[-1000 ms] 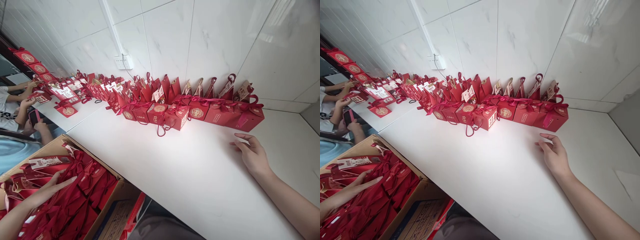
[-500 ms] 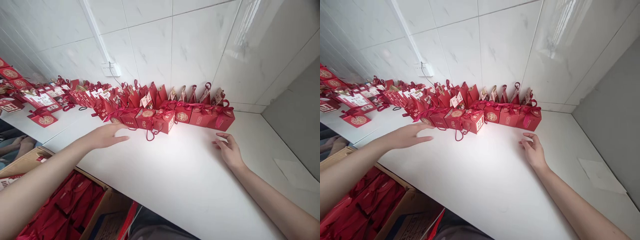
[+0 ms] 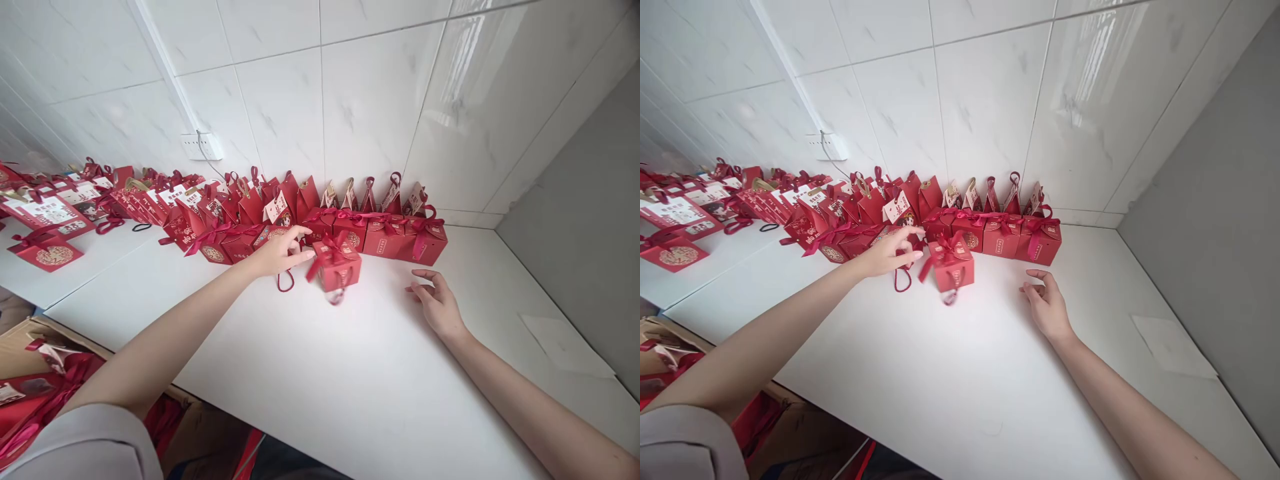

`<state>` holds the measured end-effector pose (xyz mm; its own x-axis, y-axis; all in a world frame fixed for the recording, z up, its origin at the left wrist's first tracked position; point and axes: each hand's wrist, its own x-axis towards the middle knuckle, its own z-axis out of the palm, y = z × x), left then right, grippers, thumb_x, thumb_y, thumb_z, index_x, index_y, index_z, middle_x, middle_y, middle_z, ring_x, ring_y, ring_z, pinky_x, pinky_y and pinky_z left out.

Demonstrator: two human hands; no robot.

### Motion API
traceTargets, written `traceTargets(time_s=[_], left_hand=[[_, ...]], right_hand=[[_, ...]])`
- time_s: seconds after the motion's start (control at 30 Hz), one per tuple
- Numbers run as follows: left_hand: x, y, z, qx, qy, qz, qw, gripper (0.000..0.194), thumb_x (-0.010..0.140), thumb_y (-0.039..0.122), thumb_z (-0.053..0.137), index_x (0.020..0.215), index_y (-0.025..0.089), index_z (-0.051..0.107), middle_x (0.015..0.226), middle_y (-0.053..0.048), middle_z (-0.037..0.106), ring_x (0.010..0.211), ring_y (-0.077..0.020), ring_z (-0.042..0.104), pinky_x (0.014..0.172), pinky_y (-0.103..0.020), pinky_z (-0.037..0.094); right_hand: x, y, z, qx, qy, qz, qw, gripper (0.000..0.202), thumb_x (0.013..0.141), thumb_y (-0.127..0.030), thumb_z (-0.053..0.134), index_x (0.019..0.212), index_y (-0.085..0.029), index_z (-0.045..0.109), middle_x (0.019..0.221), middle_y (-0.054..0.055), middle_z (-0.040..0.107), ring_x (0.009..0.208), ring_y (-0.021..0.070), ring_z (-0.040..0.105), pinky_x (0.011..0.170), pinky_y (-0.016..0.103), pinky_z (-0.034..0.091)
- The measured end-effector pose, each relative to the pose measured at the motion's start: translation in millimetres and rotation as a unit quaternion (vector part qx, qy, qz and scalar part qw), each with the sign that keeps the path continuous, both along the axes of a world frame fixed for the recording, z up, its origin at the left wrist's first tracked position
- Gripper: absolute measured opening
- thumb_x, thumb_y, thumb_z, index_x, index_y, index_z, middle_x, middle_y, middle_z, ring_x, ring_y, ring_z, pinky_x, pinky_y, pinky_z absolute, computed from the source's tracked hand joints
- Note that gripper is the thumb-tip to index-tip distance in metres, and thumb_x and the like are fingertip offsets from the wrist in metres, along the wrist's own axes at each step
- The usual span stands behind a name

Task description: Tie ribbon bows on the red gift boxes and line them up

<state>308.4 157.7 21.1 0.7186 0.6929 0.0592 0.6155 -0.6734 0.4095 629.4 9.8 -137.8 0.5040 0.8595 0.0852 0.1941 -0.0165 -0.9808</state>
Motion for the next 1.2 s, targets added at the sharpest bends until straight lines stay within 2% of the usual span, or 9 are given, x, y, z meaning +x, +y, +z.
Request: traceTargets(time_s=[0.13,0.23,0.33,0.47,0.67,0.8,0.93,1.1,1.2], left_hand=[[-21,-15,26.6,0.088,-0.083,0.150,0.981,0.081,0.088,0.051,0.055,0.152,0.020,0.016,0.075,0.002,0.070,0.066,-0.0163,0.063,0.073,-0.032,0.047],[-39,-7,55.4,0.197,-0.231,0.282,0.910,0.091,0.093,0.045,0.050,0.154,0.012,-0.009,0.078,-0.001,0.072,0.067,-0.0159,0.063,0.074,-0.032,0.049],[-39,1,69.5,0.208,-0.287,0.264,0.897,0.084,0.093,0.043,0.050,0.155,0.015,0.000,0.084,-0.003,0.072,0.079,-0.0171,0.066,0.084,-0.035,0.051],[-5,-10,37.5,0.011,-0.124,0.095,0.988,0.051,0.087,0.051,0.057,0.130,0.024,0.057,0.109,-0.006,0.069,0.102,-0.0226,0.066,0.094,-0.039,0.050],[39,-37,-24.6,-0.073,-0.094,-0.029,0.992,0.061,0.087,0.048,0.058,0.141,0.026,0.043,0.146,-0.009,0.046,0.131,-0.0257,0.048,0.099,-0.037,0.049],[32,-51,-12.2,-0.085,-0.091,-0.030,0.992,0.055,0.087,0.049,0.057,0.137,0.027,0.045,0.111,-0.005,0.063,0.091,-0.0188,0.065,0.076,-0.031,0.052],[20,-62,6.1,-0.076,-0.123,0.029,0.989,0.038,0.092,0.050,0.049,0.124,0.029,0.054,0.071,0.004,0.057,0.055,-0.0108,0.052,0.058,-0.025,0.044],[19,-60,-4.1,-0.016,-0.139,0.025,0.990,0.031,0.092,0.040,0.050,0.118,0.026,0.059,0.112,-0.004,0.062,0.099,-0.0193,0.062,0.082,-0.031,0.051],[22,-58,-17.0,-0.048,-0.116,-0.027,0.992,0.039,0.095,0.041,0.046,0.132,0.030,0.050,0.146,-0.006,0.045,0.135,-0.0249,0.042,0.108,-0.044,0.040]], right_hand=[[1,-1,0.1,0.002,0.004,0.007,1.000,0.035,0.085,-0.042,0.061,0.117,-0.028,0.055,0.088,0.002,0.064,0.090,0.0235,0.066,0.084,0.039,0.048],[1,-1,0.5,-0.005,0.001,0.007,1.000,0.035,0.085,-0.042,0.061,0.117,-0.028,0.055,0.086,0.002,0.064,0.090,0.0241,0.066,0.084,0.040,0.047],[0,0,0.7,0.007,-0.008,0.003,1.000,0.034,0.085,-0.042,0.061,0.115,-0.027,0.055,0.088,0.003,0.064,0.088,0.0242,0.066,0.081,0.040,0.047],[-3,3,3.4,0.025,-0.028,-0.002,0.999,0.034,0.086,-0.042,0.058,0.115,-0.026,0.054,0.096,0.005,0.064,0.087,0.0237,0.064,0.079,0.040,0.049],[-22,7,27.6,0.063,-0.063,0.033,0.996,0.032,0.090,-0.047,0.055,0.115,-0.028,0.054,0.124,0.007,0.057,0.105,0.0236,0.058,0.088,0.040,0.048],[-34,16,54.9,0.107,-0.045,0.093,0.989,0.033,0.094,-0.050,0.049,0.119,-0.030,0.053,0.129,0.005,0.055,0.114,0.0234,0.056,0.096,0.042,0.045],[-32,28,85.7,0.175,-0.044,0.069,0.981,0.033,0.092,-0.050,0.054,0.117,-0.027,0.054,0.123,0.006,0.058,0.112,0.0233,0.057,0.098,0.042,0.045],[-36,22,116.8,0.173,-0.082,0.112,0.975,0.026,0.092,-0.044,0.055,0.110,-0.025,0.058,0.115,0.006,0.063,0.103,0.0221,0.060,0.090,0.039,0.049],[-48,7,124.2,0.133,-0.155,0.195,0.959,0.021,0.095,-0.042,0.052,0.101,-0.023,0.060,0.100,0.004,0.066,0.090,0.0200,0.062,0.082,0.036,0.050]])
